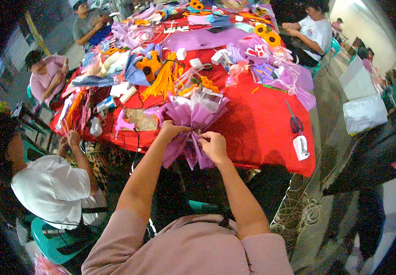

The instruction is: The person folds purple and white tissue paper into layers and secures them with adhesive tape to assemble a small decorative bouquet.

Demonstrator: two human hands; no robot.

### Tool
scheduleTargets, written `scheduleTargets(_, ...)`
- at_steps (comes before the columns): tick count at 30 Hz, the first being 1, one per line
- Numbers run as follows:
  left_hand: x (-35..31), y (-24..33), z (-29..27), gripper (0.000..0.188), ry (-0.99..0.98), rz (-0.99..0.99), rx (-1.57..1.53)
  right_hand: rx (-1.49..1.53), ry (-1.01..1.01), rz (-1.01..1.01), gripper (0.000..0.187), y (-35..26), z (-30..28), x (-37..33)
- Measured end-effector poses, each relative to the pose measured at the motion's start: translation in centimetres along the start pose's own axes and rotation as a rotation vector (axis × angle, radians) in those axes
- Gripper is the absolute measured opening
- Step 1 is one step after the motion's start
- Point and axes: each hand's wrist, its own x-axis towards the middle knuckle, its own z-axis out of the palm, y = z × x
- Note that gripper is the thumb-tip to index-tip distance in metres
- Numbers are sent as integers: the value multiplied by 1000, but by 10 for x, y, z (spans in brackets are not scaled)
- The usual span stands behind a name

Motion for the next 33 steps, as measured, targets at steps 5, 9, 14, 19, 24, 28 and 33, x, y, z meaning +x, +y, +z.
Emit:
scheduleTargets(5,-24,36,-3,52,-99,-48,-38,27,22,85,24,12,-13,-5)
scheduleTargets(9,-14,-1,-16,46,-20,0,-74,31,-108,50,26,-1,9,5)
scheduleTargets(14,-15,2,0,37,-55,135,-338,-149,-99,52,25,-12,16,33)
scheduleTargets(19,-58,18,9,32,-31,154,-605,-93,-183,11,27,8,8,22)
scheduleTargets(24,-113,57,-3,28,-6,360,-717,155,-72,-123,25,-14,-13,-8)
scheduleTargets(28,-132,100,17,28,-121,361,-787,15,47,-132,25,-33,-70,-16)
scheduleTargets(33,-118,136,92,32,-252,402,-856,144,205,106,26,4,-119,-9)
